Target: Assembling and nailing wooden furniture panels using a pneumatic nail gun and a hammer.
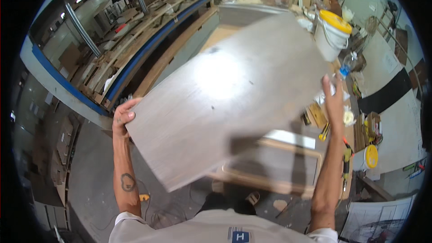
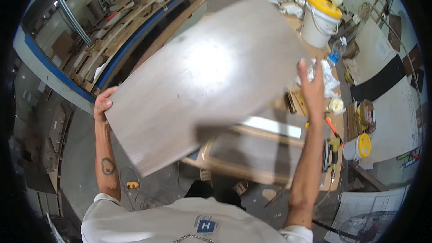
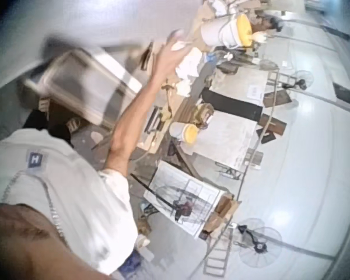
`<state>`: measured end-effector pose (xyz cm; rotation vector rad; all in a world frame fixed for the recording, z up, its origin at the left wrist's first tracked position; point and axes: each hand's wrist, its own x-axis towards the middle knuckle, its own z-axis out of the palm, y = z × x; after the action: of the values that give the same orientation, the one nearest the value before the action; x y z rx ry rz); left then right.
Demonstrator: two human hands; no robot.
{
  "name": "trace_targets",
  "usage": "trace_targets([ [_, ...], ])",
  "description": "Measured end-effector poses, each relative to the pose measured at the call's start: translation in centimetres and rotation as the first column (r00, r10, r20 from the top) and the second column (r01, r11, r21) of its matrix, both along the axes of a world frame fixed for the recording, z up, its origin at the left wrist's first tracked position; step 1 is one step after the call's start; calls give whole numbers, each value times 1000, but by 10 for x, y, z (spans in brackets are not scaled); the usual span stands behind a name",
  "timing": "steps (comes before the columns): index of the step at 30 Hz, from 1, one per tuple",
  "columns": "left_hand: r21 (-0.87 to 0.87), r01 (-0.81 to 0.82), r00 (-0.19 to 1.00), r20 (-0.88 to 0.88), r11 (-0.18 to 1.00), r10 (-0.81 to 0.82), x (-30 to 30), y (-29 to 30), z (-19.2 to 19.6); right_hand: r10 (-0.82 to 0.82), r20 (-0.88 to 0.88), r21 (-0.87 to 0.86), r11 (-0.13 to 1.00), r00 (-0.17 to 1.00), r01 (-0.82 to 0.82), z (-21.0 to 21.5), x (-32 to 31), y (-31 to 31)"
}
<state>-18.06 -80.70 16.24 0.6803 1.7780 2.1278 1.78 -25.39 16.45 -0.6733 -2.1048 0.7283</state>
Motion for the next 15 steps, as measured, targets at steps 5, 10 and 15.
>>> trace_targets([
  [5,-30,8,994,110,1000,-5,63,38,-6,408,127,-483,821,904,-303,-1,162,46],
  [10,-132,227,854,503,965,-132,127,132,-50,324,300,-825,560,897,74,-77,301,56],
  [15,36,450,735,553,892,-393,164,184,-101,290,738,-508,833,609,220,-135,352,97],
])
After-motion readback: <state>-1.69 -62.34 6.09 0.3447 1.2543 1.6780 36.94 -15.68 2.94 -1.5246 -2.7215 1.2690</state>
